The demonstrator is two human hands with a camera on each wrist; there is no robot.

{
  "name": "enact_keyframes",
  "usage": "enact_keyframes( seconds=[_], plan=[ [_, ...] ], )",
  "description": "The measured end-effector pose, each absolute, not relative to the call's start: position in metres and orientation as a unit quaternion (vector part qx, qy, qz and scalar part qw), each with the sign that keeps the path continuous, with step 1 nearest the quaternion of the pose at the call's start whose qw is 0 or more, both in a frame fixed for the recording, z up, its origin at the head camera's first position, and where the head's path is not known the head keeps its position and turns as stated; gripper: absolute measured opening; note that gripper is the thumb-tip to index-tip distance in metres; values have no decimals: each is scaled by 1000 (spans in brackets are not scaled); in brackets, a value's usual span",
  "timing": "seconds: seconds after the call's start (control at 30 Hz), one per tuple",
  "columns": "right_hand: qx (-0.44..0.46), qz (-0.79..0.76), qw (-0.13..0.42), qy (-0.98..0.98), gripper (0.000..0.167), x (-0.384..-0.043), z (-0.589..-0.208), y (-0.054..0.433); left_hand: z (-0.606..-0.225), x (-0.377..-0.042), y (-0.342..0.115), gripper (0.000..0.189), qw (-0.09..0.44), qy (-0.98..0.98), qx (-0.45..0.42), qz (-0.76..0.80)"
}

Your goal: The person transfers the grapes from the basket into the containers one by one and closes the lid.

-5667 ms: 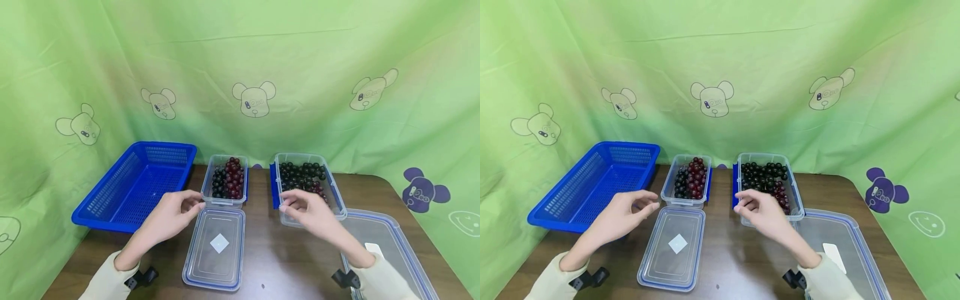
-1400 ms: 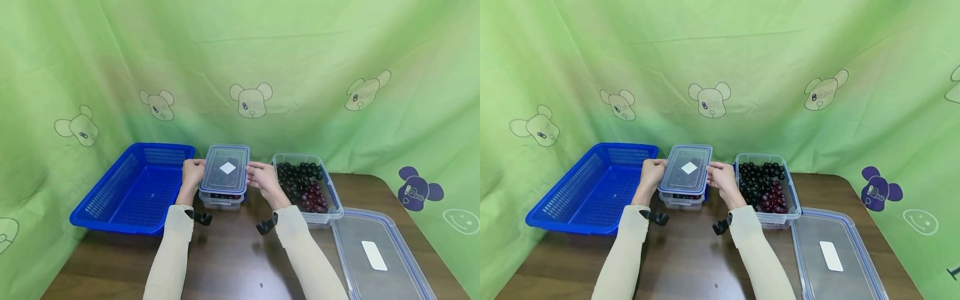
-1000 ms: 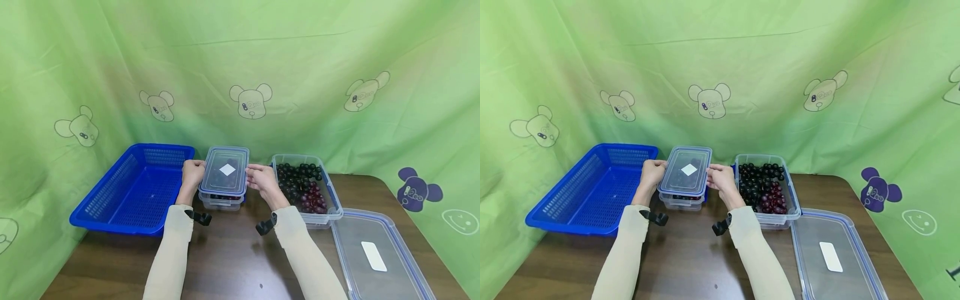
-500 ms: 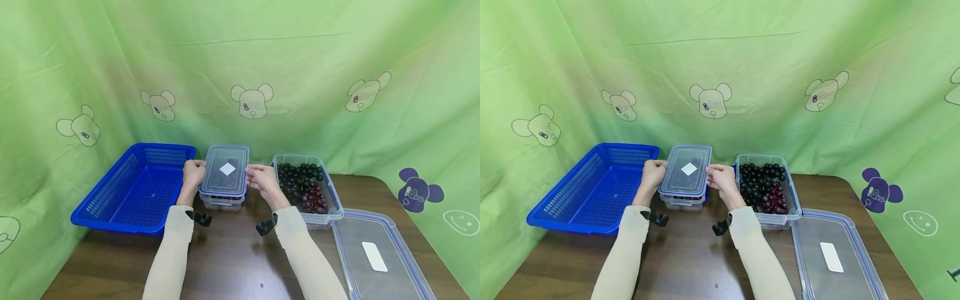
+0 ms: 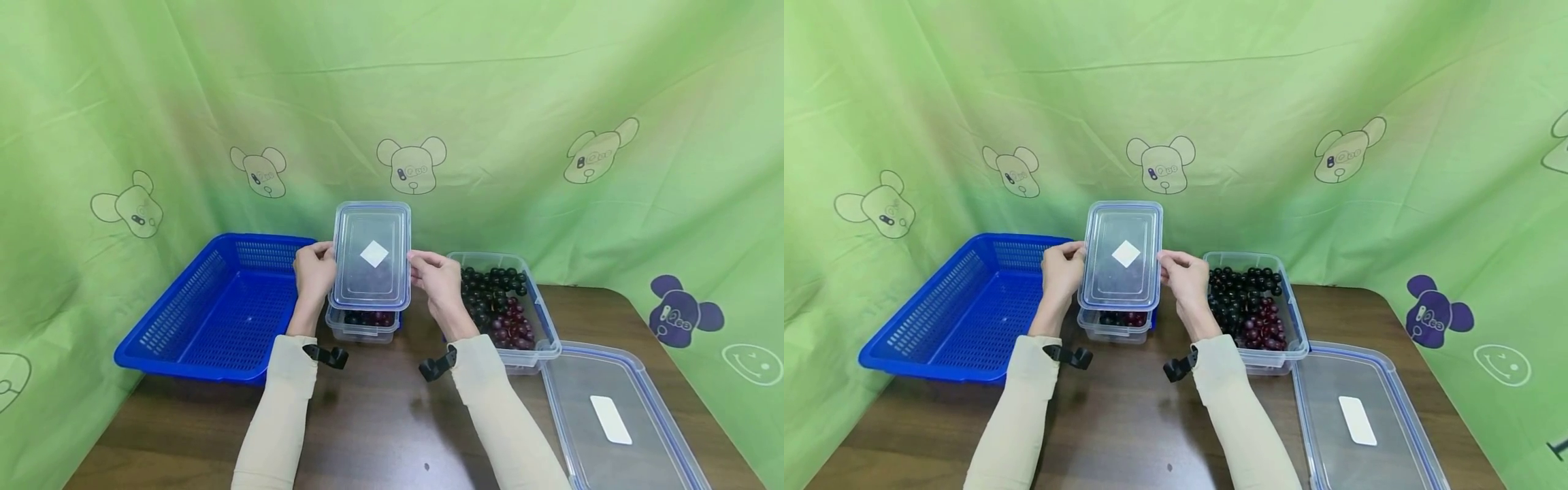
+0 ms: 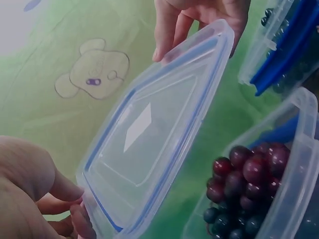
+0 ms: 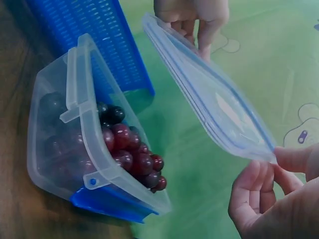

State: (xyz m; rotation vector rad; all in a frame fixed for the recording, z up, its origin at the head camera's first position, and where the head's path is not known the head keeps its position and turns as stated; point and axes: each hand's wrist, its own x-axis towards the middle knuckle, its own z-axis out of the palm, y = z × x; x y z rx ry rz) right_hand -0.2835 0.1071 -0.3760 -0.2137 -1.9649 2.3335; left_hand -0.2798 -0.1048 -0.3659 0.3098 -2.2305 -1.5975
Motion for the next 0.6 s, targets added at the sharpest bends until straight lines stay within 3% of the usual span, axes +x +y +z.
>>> enact_keyframes(
  seconds=[0.37, 0.6],
  plan=[
    [-27, 734, 121, -668, 28, -280, -366, 115, -354, -269, -103, 21, 245, -750, 55, -612],
    [12, 717, 106, -689, 29, -276, -367, 121, -361, -265, -106, 18, 265, -731, 8, -629]
  ],
)
